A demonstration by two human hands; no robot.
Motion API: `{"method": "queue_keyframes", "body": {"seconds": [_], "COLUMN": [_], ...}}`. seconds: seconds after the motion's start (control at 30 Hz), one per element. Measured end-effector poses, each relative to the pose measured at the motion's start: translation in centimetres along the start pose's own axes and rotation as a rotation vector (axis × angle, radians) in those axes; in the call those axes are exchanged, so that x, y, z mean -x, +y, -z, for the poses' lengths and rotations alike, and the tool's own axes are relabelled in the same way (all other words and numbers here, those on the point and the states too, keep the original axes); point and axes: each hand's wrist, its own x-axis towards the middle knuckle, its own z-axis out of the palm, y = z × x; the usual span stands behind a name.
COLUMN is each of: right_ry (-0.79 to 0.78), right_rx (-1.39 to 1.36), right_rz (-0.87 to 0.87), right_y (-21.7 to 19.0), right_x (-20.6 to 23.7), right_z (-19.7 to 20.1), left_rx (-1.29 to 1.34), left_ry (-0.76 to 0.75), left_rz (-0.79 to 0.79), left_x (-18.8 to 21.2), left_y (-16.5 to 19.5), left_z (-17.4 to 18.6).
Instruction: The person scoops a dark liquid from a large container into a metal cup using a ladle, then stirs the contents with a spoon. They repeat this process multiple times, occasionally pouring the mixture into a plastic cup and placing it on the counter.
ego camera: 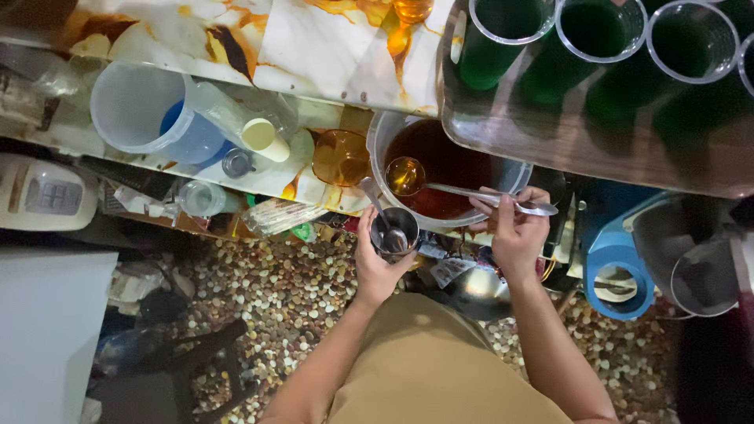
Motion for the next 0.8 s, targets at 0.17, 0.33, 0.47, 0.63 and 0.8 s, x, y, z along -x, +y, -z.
{"method": "queue_keyframes", "body": {"seconds": [0.17, 0.33, 0.47, 0.63, 0.8], "right_ry": [0.029, 0.063, 0.114, 0.131, 0.140], "right_rx": [0.025, 0.085, 0.094, 0.053, 0.083], "right_rz": [0.045, 0.111, 0.165, 0.191, 0.246], "right_y": [-0.7, -2.3, -3.4, -4.7, -5.8], "right_x": [1.9, 3.2, 4.0, 4.6, 5.1], "right_z": [-0.2, -0.5, -0.9, -1.0, -0.8], "left_rx": [0.006, 0.013, 0.045, 0.014, 0.037], "left_ry": [-0.012, -0.029, -0.073, -0.056, -0.083], "left_rz": [0.032, -0.007, 0.045, 0.008, 0.015], "left_x": [-0.2, -0.5, -0.5, -0.8, -1.1], "left_y": [-0.1, 0.0, 0.0, -0.6, -1.1], "left_z": [0.6, 1.2, 1.5, 1.6, 2.0]}}
